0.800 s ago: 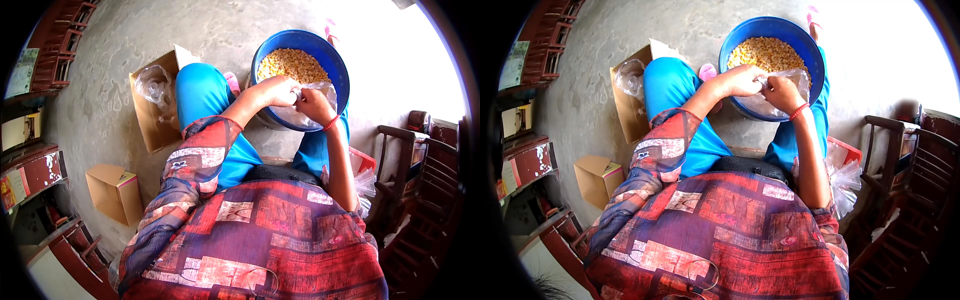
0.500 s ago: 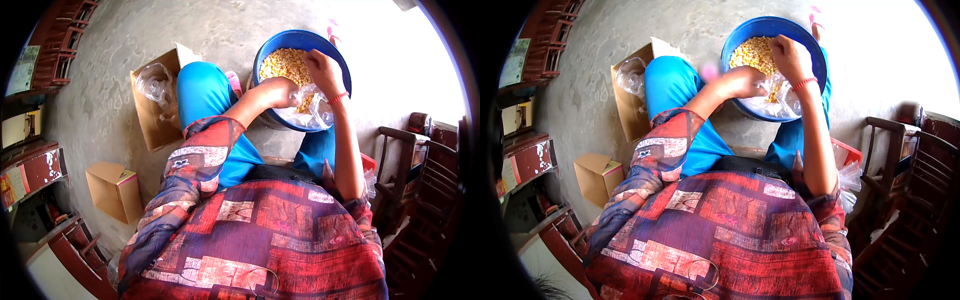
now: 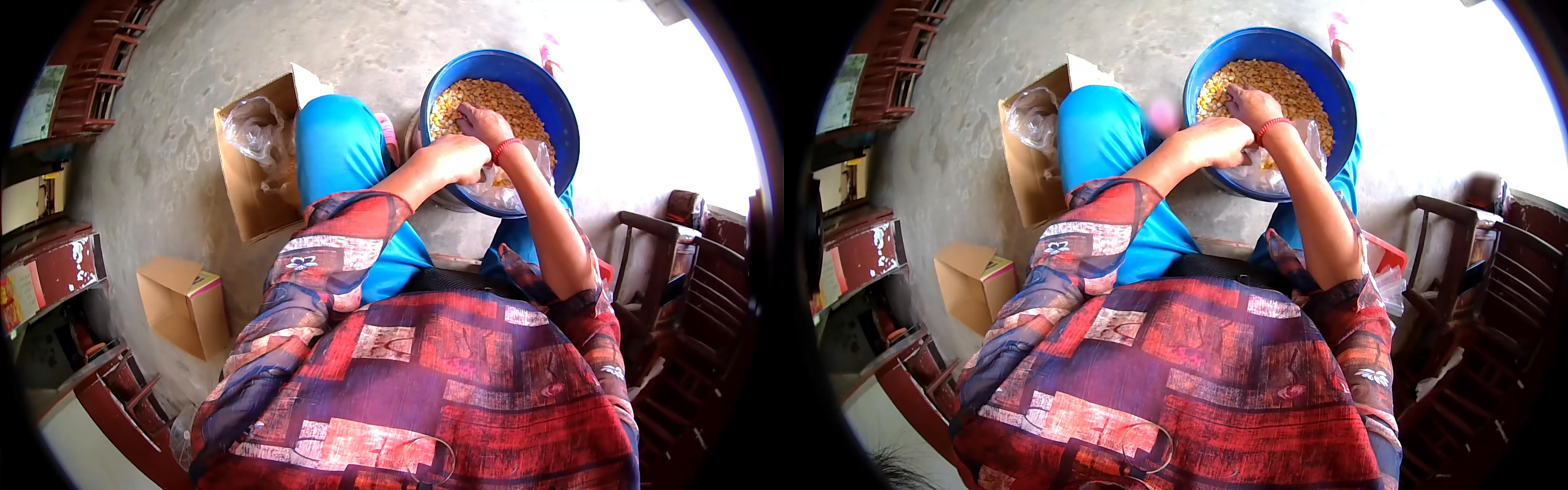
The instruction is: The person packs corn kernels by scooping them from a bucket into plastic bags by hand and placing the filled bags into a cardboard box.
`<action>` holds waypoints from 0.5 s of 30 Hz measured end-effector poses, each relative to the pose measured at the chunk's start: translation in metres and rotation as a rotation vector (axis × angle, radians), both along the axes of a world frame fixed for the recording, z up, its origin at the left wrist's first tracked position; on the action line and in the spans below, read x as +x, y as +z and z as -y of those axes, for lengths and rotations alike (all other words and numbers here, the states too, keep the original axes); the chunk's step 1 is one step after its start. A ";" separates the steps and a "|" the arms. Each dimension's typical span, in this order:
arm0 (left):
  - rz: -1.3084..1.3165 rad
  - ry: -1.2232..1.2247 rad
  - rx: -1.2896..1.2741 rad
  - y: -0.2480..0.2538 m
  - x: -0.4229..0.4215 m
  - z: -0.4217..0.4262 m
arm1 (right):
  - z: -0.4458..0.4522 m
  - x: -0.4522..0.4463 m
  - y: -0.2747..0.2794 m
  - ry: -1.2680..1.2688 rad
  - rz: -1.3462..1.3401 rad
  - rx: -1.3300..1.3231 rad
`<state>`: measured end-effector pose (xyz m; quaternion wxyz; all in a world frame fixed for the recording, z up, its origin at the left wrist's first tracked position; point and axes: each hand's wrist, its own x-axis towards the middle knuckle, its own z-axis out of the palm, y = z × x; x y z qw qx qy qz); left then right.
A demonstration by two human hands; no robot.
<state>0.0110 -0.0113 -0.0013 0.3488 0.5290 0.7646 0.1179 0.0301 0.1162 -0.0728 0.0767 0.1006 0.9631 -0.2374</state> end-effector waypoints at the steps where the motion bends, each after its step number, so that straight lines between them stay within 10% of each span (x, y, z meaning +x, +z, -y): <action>1: 0.012 -0.003 0.030 -0.001 0.000 0.000 | -0.002 0.002 0.000 -0.019 0.061 0.008; 5: 0.030 0.042 0.075 0.004 0.001 -0.002 | -0.022 0.007 -0.009 -0.089 -0.203 -0.396; 9: -0.113 0.232 0.244 -0.005 -0.010 -0.006 | -0.027 0.015 0.045 -0.642 -0.140 -1.671; 15: -0.125 0.434 0.416 -0.011 -0.019 -0.009 | -0.029 0.053 0.082 -0.467 -0.141 -1.886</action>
